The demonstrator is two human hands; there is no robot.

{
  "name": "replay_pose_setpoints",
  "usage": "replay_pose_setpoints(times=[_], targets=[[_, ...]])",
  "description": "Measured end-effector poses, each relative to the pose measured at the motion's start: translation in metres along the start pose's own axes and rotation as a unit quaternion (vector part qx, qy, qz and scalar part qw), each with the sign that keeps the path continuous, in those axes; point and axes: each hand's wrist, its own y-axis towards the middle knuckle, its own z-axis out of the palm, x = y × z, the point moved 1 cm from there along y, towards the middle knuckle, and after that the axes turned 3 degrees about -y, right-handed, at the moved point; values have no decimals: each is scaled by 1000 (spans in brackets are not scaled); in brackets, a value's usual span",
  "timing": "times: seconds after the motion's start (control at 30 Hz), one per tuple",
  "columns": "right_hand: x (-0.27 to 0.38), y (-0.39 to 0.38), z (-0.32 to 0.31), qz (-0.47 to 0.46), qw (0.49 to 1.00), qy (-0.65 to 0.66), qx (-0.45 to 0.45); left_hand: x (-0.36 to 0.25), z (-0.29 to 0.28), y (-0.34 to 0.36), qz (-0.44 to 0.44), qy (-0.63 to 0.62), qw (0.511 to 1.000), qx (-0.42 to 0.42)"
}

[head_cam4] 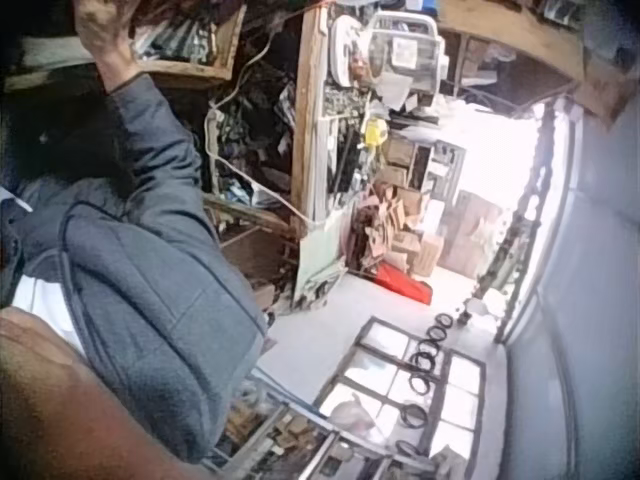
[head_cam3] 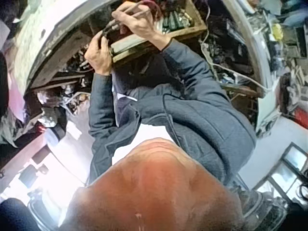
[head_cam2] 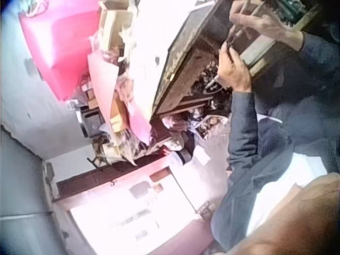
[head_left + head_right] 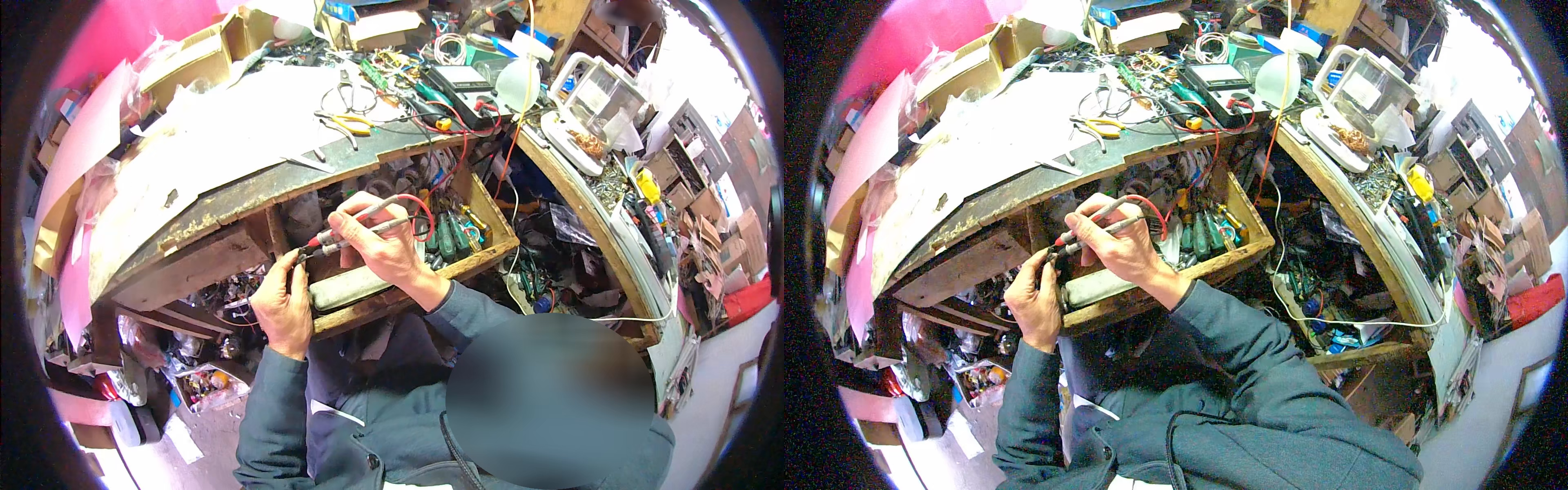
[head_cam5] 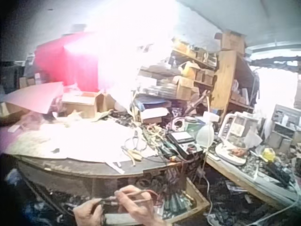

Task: The person works at a cluttered workbench, handling a small cylindrical component and a black cable. They use a multimeter to test the component, then use pliers and a knife to strip and prepare the cable ends. The person continues manipulating the cable and component throughout the clip.

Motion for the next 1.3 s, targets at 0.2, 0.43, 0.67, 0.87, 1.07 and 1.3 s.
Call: replay_pose_setpoints(times=[0.2,0.43,0.67,0.87,1.07,1.3], targets=[[-3,1,1,28,1000,10,0,3,1,-2,1,8,1000,0],[1,3,1,24,1000,0,16,6,1,0,-19,19,999,22],[-8,1,2,21,999,31,-10,6,1,0,-20,17,999,34],[-3,1,2,37,998,47,-36,7,2,-1,-34,-30,999,17],[-13,6,-3,79,995,48,-26,-2,0,3,-70,-103,992,-16],[-12,6,2,90,993,72,10,-1,0,3,21,-51,998,29]])
